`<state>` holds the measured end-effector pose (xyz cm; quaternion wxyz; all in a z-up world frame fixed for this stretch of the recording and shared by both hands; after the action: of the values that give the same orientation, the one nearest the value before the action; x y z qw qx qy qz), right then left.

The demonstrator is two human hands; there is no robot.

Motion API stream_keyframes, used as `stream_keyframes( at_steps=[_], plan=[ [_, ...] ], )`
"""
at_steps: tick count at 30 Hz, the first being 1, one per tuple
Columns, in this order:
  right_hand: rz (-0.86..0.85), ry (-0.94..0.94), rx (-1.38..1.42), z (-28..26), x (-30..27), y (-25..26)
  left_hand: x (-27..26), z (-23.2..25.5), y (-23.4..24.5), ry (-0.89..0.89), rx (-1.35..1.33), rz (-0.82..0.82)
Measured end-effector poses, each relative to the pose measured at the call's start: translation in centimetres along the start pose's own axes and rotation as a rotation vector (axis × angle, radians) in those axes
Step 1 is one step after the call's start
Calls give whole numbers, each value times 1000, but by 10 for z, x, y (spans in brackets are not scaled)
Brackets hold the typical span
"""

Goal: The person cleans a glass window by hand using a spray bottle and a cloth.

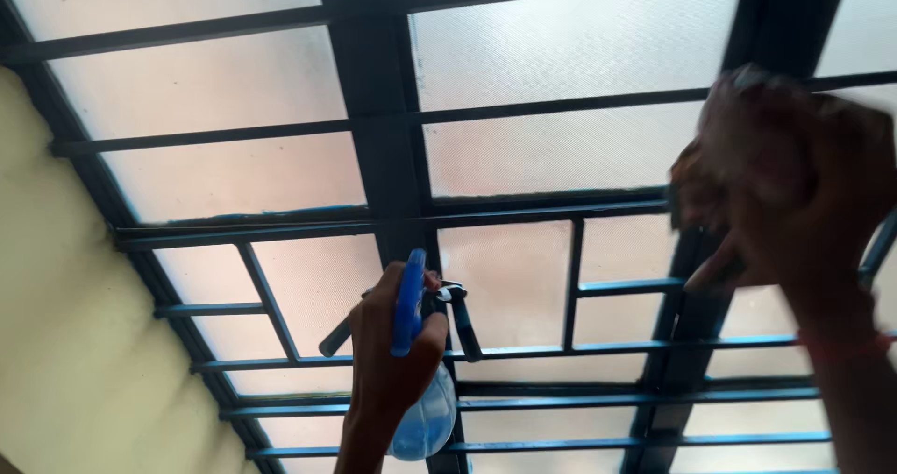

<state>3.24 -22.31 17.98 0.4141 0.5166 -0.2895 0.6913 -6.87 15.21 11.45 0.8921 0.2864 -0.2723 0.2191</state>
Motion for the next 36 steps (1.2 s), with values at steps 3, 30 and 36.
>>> stream_keyframes(
  at_steps=[3, 30, 36],
  plan=[
    [-65, -30, -45, 48, -8, -8, 9, 36, -5, -193, -74, -16],
    [-62, -222, 58, 195, -121, 7, 82, 117, -196, -345, -12, 175],
    [-30, -226, 14, 199, -129, -1, 68, 123, -195, -395, -20, 353]
  ],
)
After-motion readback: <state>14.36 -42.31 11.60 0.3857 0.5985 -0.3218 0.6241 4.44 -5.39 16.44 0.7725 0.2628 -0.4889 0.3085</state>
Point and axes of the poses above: each hand's wrist, its own x-axis towards the middle knuckle, its own y-axis out of the back of the hand, z = x × y, the point moved 1 cm from there along x, towards the middle knuckle, and after that the axes turned 1 degree about x, right-handed, at the moved point
